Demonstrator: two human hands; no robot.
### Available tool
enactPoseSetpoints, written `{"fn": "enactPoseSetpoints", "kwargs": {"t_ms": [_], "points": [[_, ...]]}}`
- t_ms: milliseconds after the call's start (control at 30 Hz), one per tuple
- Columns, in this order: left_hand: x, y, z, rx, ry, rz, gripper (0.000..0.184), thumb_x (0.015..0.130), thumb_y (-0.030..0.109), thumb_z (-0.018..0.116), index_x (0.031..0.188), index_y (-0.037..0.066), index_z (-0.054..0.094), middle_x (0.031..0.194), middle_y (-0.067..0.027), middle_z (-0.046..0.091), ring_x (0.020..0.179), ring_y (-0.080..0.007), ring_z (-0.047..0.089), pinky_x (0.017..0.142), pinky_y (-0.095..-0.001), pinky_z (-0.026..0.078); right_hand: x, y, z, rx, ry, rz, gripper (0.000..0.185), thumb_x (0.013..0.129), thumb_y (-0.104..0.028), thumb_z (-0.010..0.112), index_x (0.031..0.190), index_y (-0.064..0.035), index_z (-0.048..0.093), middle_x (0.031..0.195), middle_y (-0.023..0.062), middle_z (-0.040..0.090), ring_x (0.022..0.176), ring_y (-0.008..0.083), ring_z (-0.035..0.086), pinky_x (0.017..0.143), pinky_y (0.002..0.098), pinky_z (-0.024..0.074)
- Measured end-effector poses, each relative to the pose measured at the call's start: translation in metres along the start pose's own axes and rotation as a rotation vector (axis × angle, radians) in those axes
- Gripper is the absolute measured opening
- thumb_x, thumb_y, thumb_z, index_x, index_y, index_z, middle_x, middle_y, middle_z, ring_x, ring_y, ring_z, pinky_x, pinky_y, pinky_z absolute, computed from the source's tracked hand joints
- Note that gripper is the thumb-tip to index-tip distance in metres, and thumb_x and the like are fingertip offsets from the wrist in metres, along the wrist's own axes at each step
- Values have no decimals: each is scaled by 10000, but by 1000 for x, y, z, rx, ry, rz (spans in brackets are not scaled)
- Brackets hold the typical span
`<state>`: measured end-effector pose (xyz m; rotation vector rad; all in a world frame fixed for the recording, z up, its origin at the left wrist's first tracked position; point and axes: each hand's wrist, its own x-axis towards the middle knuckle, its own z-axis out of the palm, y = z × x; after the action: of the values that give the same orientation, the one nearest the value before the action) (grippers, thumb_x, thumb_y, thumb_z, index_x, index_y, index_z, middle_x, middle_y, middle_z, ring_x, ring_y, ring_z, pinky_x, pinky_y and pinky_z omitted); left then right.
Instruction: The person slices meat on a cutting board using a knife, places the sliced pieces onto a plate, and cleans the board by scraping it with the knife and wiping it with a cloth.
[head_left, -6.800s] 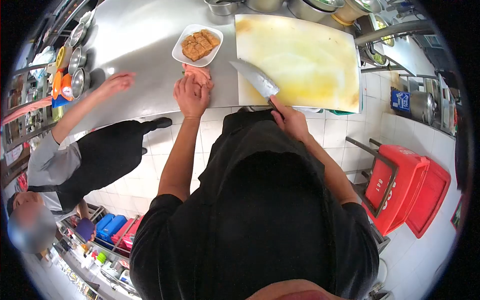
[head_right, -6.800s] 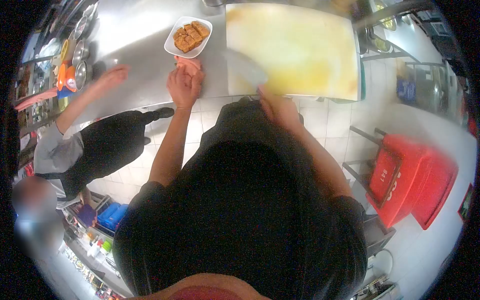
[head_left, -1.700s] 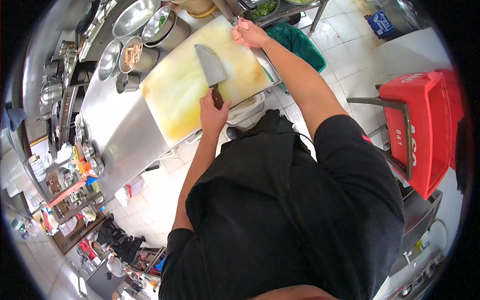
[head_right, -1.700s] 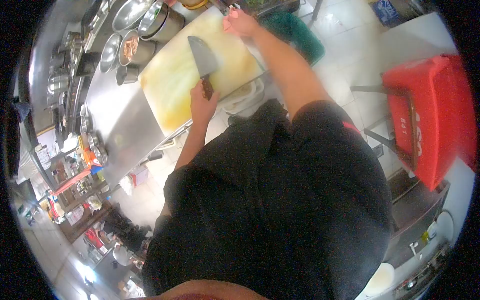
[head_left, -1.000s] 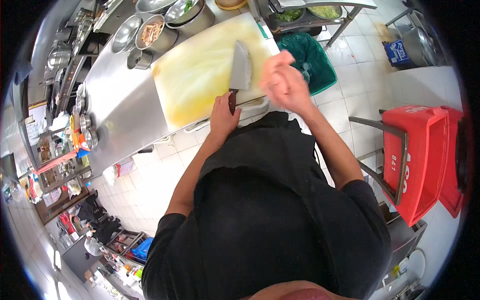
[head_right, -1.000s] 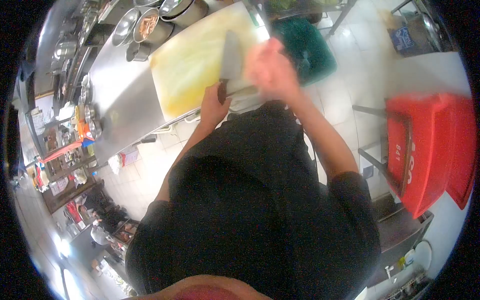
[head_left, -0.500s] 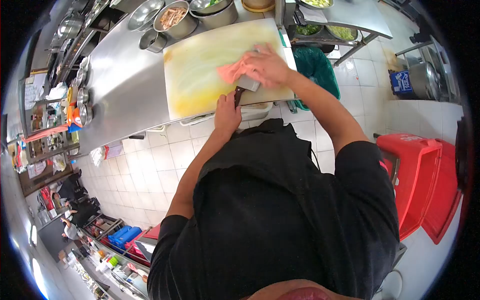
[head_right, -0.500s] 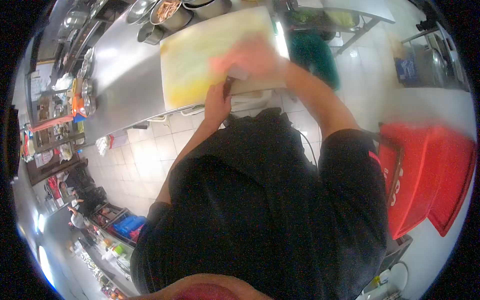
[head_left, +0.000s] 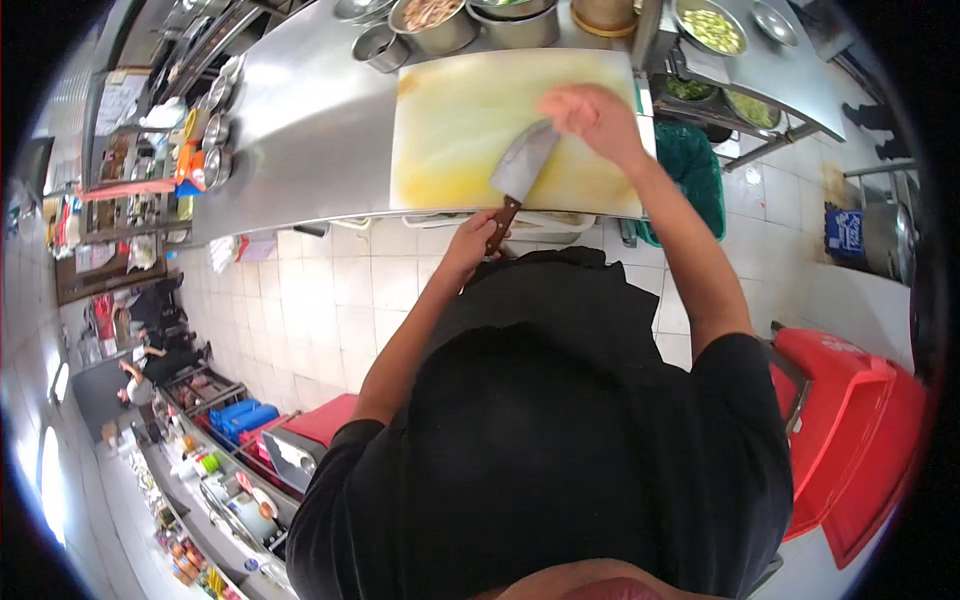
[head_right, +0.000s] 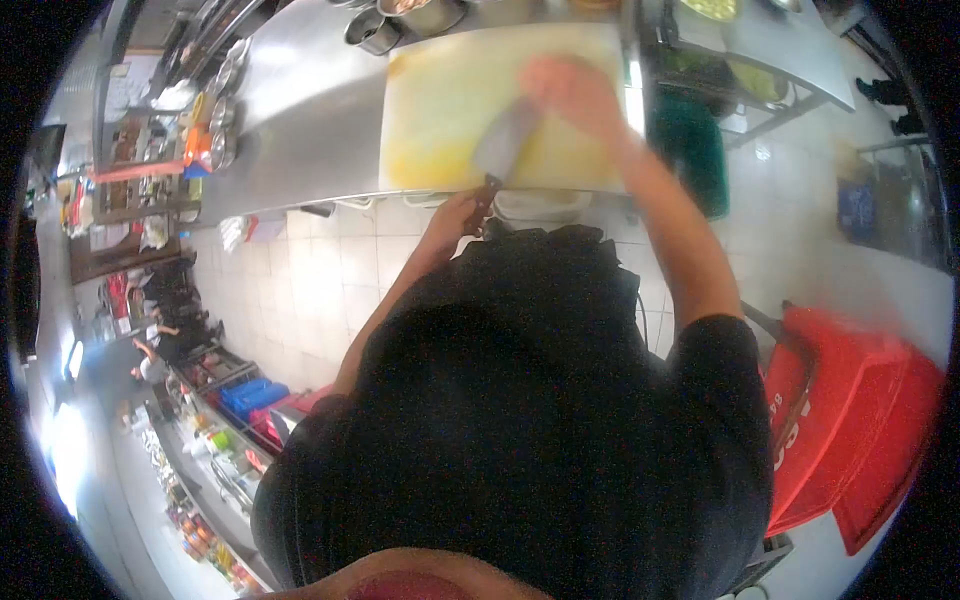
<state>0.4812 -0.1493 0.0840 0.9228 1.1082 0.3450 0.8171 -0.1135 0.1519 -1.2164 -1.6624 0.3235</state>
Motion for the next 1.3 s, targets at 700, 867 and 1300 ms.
{"fn": "enactPoseSetpoints", "kwargs": {"t_ms": [700, 867, 1300], "points": [[-21, -3, -18, 259, 180, 109, 473, 1038, 155, 585, 1495, 39, 554, 994, -91, 700, 770, -139, 615, 672, -299, 519, 18, 102, -40, -667, -322, -180, 399, 831, -315, 761, 1222, -240, 733, 1079, 33, 763, 983, 262, 680, 848, 407, 543], [-35, -16, -32, 96, 270, 77, 550, 1029, 133, 625, 1551, 36, 482, 997, -64, 680, 793, -126, 613, 687, -280, 511, -33, 170, -92, -156, 96, 602, 381, 930, -279, 752, 1274, -122, 702, 1060, 43, 750, 892, 193, 687, 761, 373, 567], [52, 30, -4, 649, 225, 370, 621, 940, 128, 723, 1512, 18, 507, 1071, -118, 705, 880, -169, 670, 797, -325, 566, -237, 61, -92, 278, -64, 998, 330, 910, -145, 734, 1203, -46, 619, 1073, 46, 686, 977, 136, 642, 859, 333, 540]]}}
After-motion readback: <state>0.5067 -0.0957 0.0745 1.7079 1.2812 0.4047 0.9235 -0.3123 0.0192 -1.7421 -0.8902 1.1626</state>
